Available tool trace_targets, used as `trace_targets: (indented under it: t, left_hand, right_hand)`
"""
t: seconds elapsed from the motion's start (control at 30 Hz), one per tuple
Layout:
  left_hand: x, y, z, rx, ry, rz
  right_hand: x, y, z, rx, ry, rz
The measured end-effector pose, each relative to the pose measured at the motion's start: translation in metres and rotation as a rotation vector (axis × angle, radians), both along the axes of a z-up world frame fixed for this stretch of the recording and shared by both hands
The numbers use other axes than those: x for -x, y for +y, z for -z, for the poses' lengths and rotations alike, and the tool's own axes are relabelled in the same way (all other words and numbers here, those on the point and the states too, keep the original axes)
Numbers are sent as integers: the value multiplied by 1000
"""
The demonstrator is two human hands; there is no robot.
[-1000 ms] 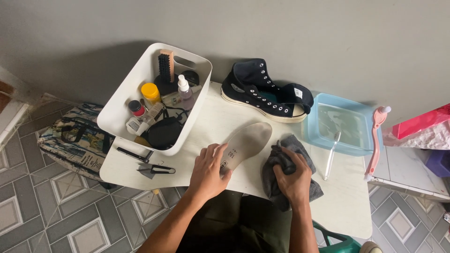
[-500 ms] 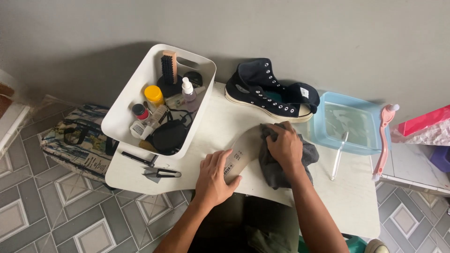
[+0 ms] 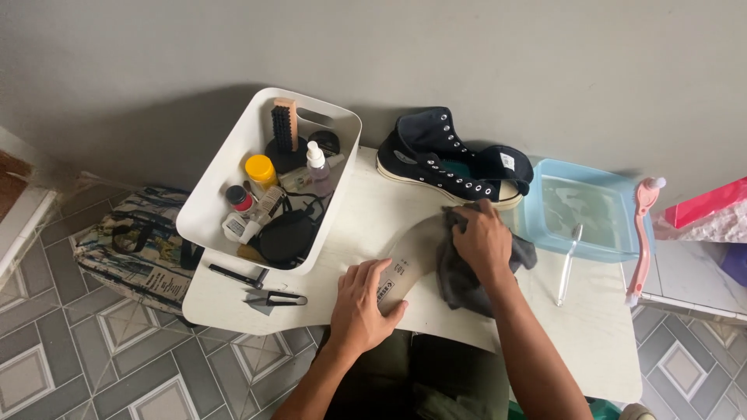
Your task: Wiping a shoe insole with a cloth to clean it at a repair bench.
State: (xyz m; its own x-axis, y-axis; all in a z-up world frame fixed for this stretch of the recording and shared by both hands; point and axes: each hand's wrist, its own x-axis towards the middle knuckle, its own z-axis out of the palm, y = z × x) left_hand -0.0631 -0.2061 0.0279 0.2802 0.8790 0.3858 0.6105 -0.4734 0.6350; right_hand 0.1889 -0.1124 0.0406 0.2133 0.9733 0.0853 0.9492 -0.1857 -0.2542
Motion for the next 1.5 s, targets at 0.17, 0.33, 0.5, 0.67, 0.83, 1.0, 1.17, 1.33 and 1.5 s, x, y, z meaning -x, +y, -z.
trace_targets:
  t: [0.17,0.33,0.5,0.67,0.83,1.0,1.17,1.33,1.5]
  left_hand:
    - [-2,4,-5,-15,7,-12]
    - [-3,1,-2,-17,15,-17]
    - [-3,-1,-3,-13,20,-34]
    - [-5,0,-3,31,29,-38]
    - [-6,-2,-4,26,32,-40]
    - [-5,-1,-4,17,27,-50]
    - [-5,-1,-3,29,18,-50]
    - [-4,-2,-8,37,-93,-101]
    - [-6,2,-17,144,-201,-135]
  right_hand:
    - [22,-15,-19,-114,17,-134]
    - [22,-28,-11,-3,178,-217]
    - [-8,-41,-17,191,49,200]
    - [8,-59,-43,3,127,35]
    - [23,-48,-6,-10,49,-248]
    - [11,-32,-18,143,117,-28]
    - [-1,-31,-8,111,175,149]
    - [-19,-61,-6,165,118,243]
    - [-23,-90,-21,289,198,105]
